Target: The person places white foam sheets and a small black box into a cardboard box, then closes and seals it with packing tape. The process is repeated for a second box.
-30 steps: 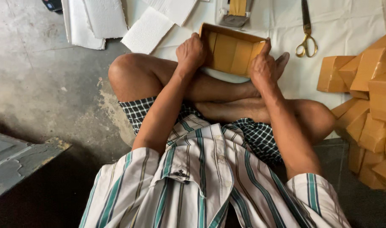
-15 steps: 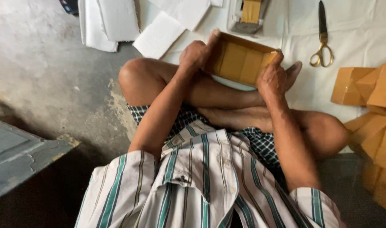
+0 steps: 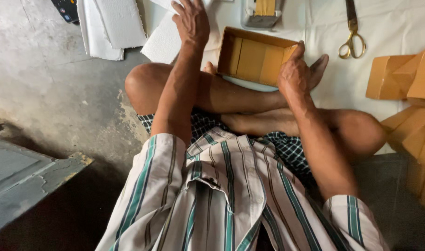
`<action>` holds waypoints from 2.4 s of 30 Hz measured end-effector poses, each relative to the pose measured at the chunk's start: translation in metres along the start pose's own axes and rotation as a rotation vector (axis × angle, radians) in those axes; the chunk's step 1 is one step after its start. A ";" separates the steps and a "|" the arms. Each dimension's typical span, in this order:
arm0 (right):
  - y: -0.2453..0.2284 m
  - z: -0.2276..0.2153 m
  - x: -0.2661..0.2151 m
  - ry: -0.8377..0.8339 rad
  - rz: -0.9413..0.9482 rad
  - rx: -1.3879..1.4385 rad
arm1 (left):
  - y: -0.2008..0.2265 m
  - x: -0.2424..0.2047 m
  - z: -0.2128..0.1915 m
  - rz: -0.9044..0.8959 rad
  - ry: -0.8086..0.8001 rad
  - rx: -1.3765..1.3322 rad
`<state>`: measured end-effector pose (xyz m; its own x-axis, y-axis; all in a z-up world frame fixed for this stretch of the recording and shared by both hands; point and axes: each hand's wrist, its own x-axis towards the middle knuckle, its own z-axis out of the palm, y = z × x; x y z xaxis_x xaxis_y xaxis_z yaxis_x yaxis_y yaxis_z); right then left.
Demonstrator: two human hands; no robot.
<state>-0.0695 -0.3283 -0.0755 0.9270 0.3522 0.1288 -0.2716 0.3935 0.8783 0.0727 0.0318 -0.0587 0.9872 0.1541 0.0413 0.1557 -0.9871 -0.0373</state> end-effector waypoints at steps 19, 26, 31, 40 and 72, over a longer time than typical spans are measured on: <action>0.077 0.000 0.018 -0.406 0.118 2.329 | -0.037 -0.165 -0.195 -0.469 -0.322 -2.003; 0.119 0.012 0.020 -0.323 0.216 2.551 | 0.010 -0.156 -0.142 -0.192 -0.390 -1.636; 0.122 0.007 0.019 -0.303 0.337 2.589 | 0.039 -0.161 -0.079 -0.024 -0.356 -1.186; 0.116 0.004 0.021 -0.295 0.331 2.559 | 0.066 -0.130 -0.098 0.042 -0.339 -0.393; 0.125 0.007 0.024 -0.353 0.259 2.629 | 0.094 -0.091 -0.077 1.070 -0.591 -0.386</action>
<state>-0.0792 -0.2764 0.0404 0.9972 0.0493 0.0560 0.0730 -0.8025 -0.5921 -0.0055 -0.0786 0.0113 0.4945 -0.8224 -0.2813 -0.6436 -0.5640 0.5175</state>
